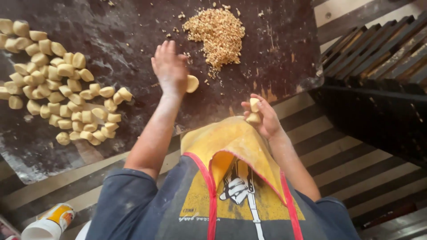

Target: Forming small pieces of dough and coating them with crushed nuts on a bakery workbench.

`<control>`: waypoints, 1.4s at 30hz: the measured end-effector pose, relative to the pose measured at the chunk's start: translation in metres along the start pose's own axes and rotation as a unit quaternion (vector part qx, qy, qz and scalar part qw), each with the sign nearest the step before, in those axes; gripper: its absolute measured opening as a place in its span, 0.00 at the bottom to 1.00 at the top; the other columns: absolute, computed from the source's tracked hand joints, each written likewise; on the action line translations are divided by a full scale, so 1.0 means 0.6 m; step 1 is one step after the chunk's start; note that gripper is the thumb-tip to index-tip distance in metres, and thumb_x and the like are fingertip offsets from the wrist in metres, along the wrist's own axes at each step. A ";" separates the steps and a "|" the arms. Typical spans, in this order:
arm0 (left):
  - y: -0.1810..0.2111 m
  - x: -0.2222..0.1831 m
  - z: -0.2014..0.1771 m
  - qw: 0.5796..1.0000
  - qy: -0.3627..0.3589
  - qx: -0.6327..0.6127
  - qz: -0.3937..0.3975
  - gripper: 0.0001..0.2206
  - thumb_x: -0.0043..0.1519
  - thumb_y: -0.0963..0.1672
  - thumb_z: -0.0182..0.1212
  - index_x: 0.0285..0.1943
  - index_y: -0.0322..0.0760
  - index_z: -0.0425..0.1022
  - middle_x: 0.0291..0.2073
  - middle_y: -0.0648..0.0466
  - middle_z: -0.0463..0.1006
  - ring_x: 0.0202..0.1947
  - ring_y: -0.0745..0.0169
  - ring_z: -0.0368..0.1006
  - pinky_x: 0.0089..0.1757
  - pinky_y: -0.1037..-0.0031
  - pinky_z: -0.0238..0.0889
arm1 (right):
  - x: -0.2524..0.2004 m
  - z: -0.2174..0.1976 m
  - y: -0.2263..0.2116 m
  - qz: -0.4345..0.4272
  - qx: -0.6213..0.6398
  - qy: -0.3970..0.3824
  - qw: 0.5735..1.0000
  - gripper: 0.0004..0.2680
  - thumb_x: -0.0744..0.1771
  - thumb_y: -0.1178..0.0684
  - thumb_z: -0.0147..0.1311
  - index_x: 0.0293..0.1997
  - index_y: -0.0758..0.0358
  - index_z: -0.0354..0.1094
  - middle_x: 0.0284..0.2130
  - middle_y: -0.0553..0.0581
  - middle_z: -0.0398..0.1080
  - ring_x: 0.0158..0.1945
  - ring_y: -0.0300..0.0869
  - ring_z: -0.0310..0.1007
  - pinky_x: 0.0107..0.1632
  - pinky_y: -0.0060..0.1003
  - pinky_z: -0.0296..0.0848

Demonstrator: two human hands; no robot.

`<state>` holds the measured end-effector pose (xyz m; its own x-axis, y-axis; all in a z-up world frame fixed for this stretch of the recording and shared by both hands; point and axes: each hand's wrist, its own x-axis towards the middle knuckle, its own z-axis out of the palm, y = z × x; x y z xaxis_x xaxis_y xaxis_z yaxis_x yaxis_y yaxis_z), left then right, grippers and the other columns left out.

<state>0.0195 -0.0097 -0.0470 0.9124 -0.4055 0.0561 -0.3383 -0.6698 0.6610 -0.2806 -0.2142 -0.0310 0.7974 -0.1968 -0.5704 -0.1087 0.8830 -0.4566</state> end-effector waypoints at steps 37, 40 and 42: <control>0.251 -0.033 0.011 0.909 -0.332 -0.077 0.241 0.31 0.49 0.44 0.70 0.65 0.35 0.70 0.57 0.40 0.72 0.56 0.39 0.70 0.53 0.58 0.66 | 0.170 0.074 -0.056 -0.076 -0.579 -0.015 0.812 0.11 0.70 0.53 0.49 0.57 0.58 0.70 0.48 0.57 0.76 0.51 0.45 0.77 0.52 0.43 0.77; 0.190 -0.059 0.009 0.930 -0.351 -0.050 0.092 0.21 0.54 0.44 0.66 0.58 0.42 0.77 0.53 0.47 0.76 0.51 0.47 0.77 0.51 0.64 0.70 | 0.173 0.056 0.007 0.118 -0.419 0.023 0.900 0.13 0.72 0.47 0.49 0.59 0.66 0.69 0.41 0.61 0.75 0.39 0.51 0.74 0.42 0.46 0.73; 0.105 -0.085 0.030 0.952 -0.267 -0.063 0.137 0.13 0.55 0.45 0.68 0.49 0.42 0.81 0.45 0.45 0.80 0.48 0.44 0.78 0.48 0.61 0.71 | 0.229 -0.039 0.103 -0.068 -0.503 -0.102 0.855 0.11 0.71 0.50 0.54 0.55 0.65 0.75 0.44 0.55 0.77 0.48 0.41 0.73 0.52 0.37 0.76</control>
